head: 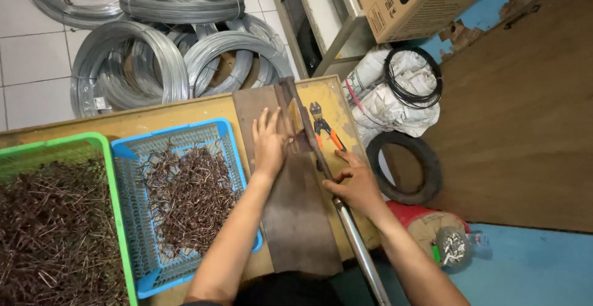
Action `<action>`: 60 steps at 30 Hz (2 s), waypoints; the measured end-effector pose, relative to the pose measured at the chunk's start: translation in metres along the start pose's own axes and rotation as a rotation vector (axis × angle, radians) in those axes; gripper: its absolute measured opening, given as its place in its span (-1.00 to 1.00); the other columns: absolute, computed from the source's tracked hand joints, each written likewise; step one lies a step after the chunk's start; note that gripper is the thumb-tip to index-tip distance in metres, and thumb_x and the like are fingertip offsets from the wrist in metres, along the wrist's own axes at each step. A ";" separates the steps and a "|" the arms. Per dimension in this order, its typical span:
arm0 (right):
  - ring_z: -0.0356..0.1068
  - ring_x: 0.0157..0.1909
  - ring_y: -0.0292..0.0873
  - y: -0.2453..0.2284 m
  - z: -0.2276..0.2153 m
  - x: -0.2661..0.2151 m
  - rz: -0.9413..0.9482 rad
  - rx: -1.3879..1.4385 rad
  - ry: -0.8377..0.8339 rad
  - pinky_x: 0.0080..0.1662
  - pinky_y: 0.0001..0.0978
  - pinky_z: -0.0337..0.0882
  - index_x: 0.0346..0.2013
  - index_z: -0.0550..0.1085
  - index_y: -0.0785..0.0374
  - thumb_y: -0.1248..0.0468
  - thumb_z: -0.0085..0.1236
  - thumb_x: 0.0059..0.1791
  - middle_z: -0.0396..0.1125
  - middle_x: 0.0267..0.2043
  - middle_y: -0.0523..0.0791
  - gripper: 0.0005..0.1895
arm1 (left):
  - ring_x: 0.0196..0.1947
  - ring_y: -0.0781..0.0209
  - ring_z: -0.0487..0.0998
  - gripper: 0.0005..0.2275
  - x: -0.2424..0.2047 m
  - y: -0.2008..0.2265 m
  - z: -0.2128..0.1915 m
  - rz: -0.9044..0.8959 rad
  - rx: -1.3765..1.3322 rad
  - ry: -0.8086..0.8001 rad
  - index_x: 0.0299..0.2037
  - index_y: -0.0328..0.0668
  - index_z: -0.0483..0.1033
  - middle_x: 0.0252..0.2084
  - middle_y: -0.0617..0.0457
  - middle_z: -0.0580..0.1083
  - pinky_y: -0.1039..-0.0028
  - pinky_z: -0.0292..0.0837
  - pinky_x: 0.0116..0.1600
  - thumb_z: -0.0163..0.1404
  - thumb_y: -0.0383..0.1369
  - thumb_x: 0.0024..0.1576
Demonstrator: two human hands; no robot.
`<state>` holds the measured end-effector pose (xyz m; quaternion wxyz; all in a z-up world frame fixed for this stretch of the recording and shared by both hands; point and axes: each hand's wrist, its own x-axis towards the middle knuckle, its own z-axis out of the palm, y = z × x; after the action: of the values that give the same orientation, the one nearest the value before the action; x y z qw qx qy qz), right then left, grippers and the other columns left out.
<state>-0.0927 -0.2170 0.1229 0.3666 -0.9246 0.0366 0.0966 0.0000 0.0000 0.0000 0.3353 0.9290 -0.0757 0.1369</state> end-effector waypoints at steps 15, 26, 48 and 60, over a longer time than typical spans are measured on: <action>0.11 0.47 0.08 0.026 0.021 -0.018 -0.020 -0.198 0.058 0.48 0.00 -0.06 -0.54 0.65 0.15 -0.08 0.50 -0.27 0.32 0.35 -0.13 -0.63 | 0.44 -0.17 0.19 -0.90 -0.044 -0.012 -0.039 -0.131 -0.106 0.019 -0.27 0.21 0.73 0.38 0.05 0.34 -0.05 0.09 0.42 0.26 -0.23 0.01; -0.11 0.56 0.04 0.057 0.077 -0.023 0.029 -0.427 0.086 0.45 0.28 -0.18 -0.42 0.66 0.11 -0.11 0.36 -0.21 0.15 0.43 -0.22 -0.63 | 0.43 -0.23 0.21 -0.90 -0.062 0.005 -0.081 -0.123 -0.259 0.180 -0.28 0.05 0.73 0.35 -0.05 0.37 -0.01 0.05 0.44 0.29 -0.31 0.01; 0.55 0.01 -0.20 -0.045 0.135 -0.061 -0.594 0.269 -0.437 0.09 -0.44 0.49 -0.19 0.64 0.20 0.25 0.33 -0.08 0.55 -0.04 -0.06 -0.81 | -0.21 0.17 0.65 -0.85 -0.232 0.010 -0.178 -0.297 -0.391 0.032 -0.25 -0.13 0.67 -0.23 0.11 0.64 0.43 0.45 -0.09 0.10 -0.27 0.18; 0.40 0.17 -0.03 -0.030 0.202 0.007 -1.126 -0.096 -0.282 0.20 -0.21 0.38 -0.05 0.55 0.19 0.31 0.17 0.02 0.39 0.10 -0.05 -0.79 | 0.06 -0.04 0.46 -0.84 -0.231 -0.044 -0.123 -0.298 0.111 0.194 -0.17 -0.14 0.72 -0.02 -0.02 0.55 0.09 0.30 0.00 0.08 -0.45 0.11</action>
<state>-0.1123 -0.0567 -0.0025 0.3203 -0.7955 -0.5143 0.0105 -0.2346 0.1236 -0.0060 0.3059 0.9294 0.1032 0.1788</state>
